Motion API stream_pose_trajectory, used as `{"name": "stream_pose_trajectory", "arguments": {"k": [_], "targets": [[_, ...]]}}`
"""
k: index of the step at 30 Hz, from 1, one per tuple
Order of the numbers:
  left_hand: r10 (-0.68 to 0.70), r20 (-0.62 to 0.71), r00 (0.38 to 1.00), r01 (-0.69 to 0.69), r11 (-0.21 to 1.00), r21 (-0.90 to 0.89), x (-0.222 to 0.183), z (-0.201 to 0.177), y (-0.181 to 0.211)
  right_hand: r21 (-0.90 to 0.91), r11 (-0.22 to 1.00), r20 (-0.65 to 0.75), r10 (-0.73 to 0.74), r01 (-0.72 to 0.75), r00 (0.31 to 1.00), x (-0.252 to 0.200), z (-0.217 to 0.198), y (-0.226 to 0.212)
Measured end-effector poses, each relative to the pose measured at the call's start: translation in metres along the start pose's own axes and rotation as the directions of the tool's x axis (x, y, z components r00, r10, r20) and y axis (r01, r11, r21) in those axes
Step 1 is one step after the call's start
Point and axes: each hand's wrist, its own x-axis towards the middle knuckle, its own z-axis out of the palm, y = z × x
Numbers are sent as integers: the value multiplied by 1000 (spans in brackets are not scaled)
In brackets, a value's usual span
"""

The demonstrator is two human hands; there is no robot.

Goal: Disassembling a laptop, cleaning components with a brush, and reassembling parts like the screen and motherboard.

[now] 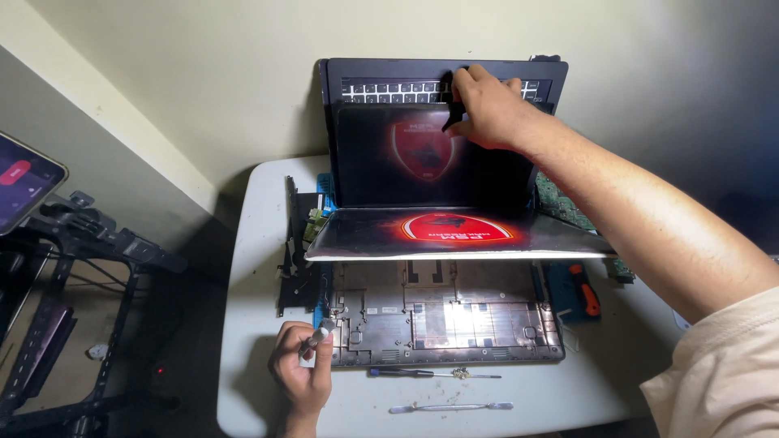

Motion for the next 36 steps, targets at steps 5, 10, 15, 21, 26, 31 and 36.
{"name": "stream_pose_trajectory", "arguments": {"k": [5, 10, 15, 21, 26, 31, 36], "targets": [[4, 14, 1000, -4, 1000, 9, 0, 0, -2, 70, 995, 80, -73, 68, 994, -12, -17, -5], [-7, 12, 1000, 7, 1000, -4, 2, -2, 3, 95, 992, 176, -104, 88, 979, -43, -50, -32], [-48, -6, 999, 48, 999, -5, 0, -1, 0, -139, 987, -177, -100, 75, 979, -75, -84, -48], [-70, -75, 995, 67, 997, -46, -9, 1, -17, -491, 842, -600, -512, 222, 614, -148, -100, -69], [-386, -169, 907, 385, 922, -44, -43, 5, -106, -465, 816, -727, -573, 344, 378, -230, -78, -124], [-543, -193, 817, 518, 839, -166, -125, -3, -201, -466, 834, -718, -551, 295, 425, -321, -25, -159], [-456, -179, 872, 384, 863, -329, -107, 6, -179, -282, 944, -564, -308, 171, 766, -371, -7, -177]]}}
